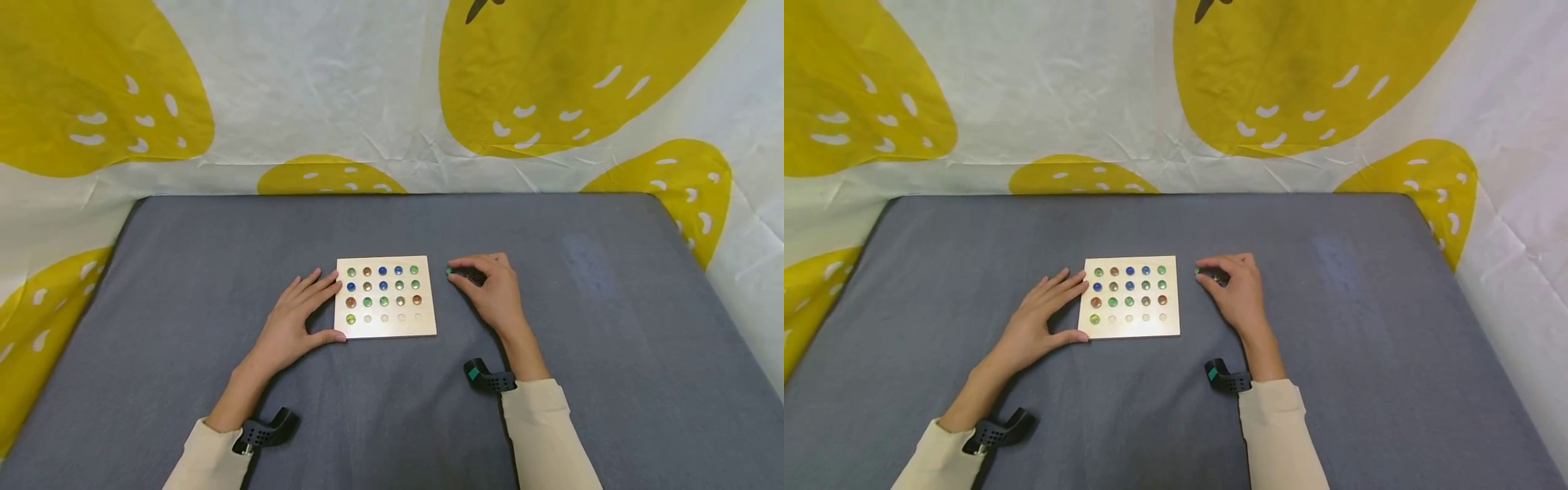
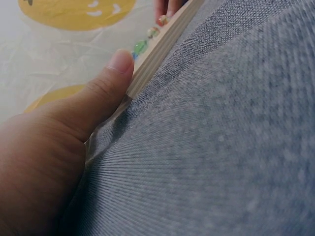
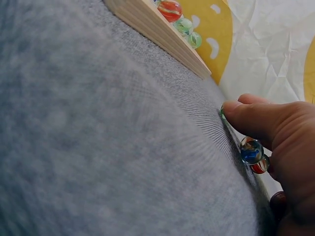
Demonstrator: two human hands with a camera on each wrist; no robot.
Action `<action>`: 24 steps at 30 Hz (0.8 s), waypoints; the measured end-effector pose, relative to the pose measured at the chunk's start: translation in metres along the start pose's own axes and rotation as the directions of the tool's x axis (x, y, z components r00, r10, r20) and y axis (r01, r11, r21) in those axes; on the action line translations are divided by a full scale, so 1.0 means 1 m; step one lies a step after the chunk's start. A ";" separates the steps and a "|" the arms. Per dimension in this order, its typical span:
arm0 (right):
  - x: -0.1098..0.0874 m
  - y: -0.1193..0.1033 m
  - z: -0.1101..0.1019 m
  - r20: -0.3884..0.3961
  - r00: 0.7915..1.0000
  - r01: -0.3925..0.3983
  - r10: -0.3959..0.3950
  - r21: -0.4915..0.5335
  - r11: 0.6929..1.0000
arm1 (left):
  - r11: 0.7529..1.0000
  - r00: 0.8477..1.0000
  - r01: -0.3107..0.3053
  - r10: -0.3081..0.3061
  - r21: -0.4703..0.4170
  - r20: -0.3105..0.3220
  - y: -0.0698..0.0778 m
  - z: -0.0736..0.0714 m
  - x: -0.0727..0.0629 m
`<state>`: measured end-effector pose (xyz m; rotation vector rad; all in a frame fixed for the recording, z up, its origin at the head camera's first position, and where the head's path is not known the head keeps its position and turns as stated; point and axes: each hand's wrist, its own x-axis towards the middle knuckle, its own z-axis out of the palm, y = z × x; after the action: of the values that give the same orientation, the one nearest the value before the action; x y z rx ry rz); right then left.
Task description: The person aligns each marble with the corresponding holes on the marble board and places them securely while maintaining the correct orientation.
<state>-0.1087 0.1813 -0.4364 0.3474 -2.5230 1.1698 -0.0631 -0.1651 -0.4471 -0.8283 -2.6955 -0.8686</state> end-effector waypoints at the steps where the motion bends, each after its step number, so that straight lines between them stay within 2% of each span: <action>1: 0.000 0.000 0.000 0.003 1.000 -0.001 0.001 0.001 1.000 | 1.000 1.000 0.001 -0.001 0.001 0.001 0.000 0.000 0.000; 17: 0.000 -0.001 0.000 0.022 0.999 -0.041 0.041 -0.008 0.999 | 1.000 1.000 0.007 -0.007 -0.005 0.005 0.001 -0.001 0.000; 24: -0.001 -0.001 0.000 0.003 0.999 -0.041 0.041 0.003 0.999 | 1.000 1.000 0.010 -0.010 -0.007 0.007 0.001 -0.001 0.000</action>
<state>-0.1081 0.1809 -0.4363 0.2996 -2.5422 1.1898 -0.0631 -0.1649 -0.4458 -0.8212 -2.7070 -0.8797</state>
